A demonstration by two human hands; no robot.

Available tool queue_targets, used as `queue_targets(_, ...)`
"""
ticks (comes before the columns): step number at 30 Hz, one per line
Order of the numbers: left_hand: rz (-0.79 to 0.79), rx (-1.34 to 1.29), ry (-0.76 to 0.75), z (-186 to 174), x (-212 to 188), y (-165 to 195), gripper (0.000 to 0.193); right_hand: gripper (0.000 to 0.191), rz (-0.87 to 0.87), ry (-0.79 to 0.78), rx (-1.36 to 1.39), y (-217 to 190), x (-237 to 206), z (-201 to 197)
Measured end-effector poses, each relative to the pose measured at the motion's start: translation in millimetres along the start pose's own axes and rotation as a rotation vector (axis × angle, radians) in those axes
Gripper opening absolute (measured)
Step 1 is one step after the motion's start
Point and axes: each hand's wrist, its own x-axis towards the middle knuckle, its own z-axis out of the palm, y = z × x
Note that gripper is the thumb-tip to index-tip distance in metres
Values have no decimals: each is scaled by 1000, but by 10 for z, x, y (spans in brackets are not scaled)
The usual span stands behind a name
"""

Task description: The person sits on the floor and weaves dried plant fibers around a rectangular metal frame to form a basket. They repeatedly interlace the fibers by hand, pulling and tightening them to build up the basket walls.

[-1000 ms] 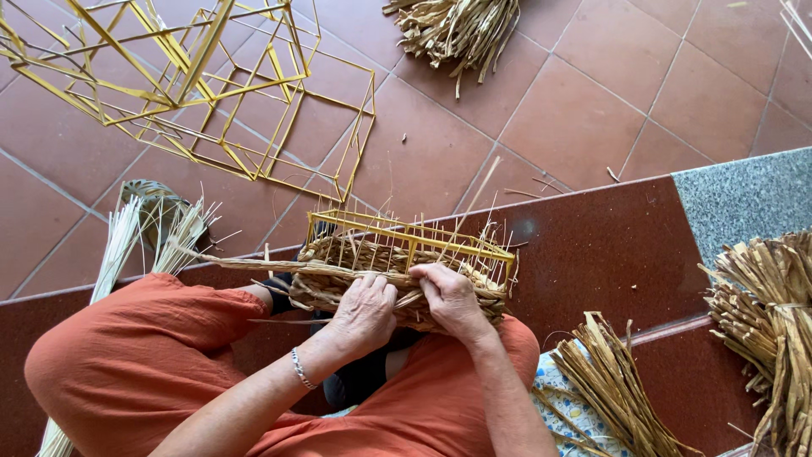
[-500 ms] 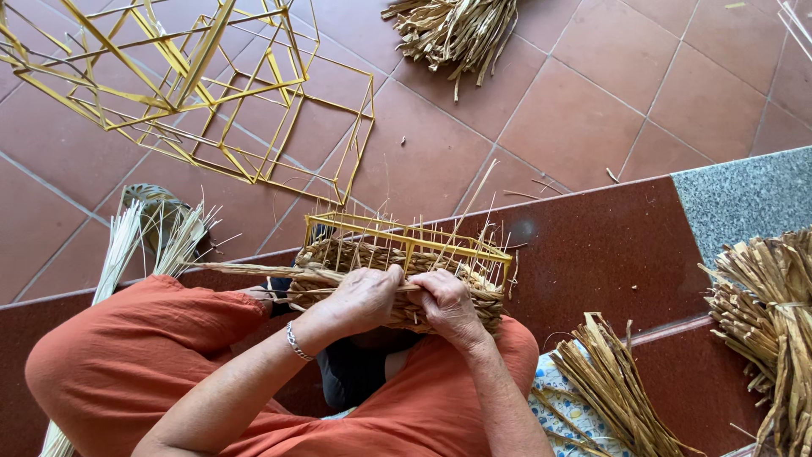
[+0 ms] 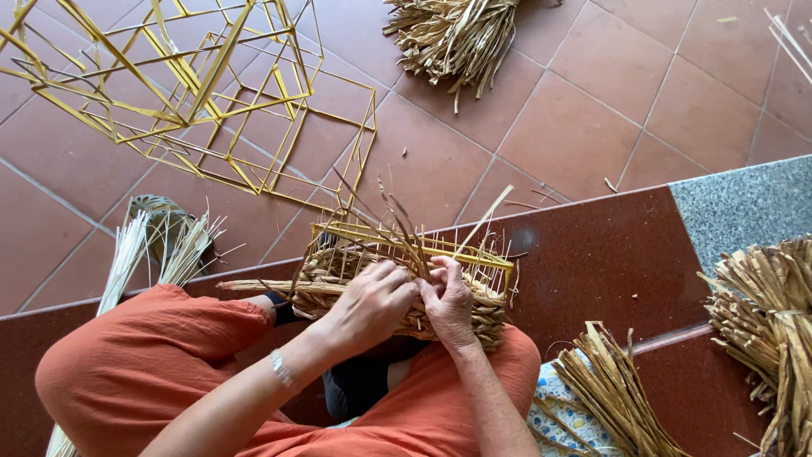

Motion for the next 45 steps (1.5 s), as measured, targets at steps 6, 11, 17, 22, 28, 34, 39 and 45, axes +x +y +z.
queue_targets(6, -555, -55, -388, 756, 10, -575, 14, 25, -243, 228, -122, 78, -79, 162)
queue_targets(11, -714, -137, -556, 995, 80, -837, 33, 25, -449, 352, -371, 162, -67, 241)
queue_targets(17, -867, -509, 93, 1142, -114, -837, 24, 18, -461, 221, -660, 267, -63, 314)
queue_targets(22, -908, -687, -231, 1010, -92, -846, 25, 15, -84, -259, -611, 384, 44, 233)
queue_targets(28, -850, -638, -71, 1012, -60, -773, 24, 27, -51, -413, -549, 367, 98, 104)
queue_targets(34, -787, -253, -65, 1069, -141, -709, 27, 21, -3, 65, -68, 27, -50, 90)
queue_targets(39, -788, -417, 54, 1081, -162, -760, 30, 44, -261, 95, -182, -143, -85, 143)
queue_targets(45, -885, -700, 97, 987, -241, -774, 39, 10, -50, 190, 520, 45, 97, 108)
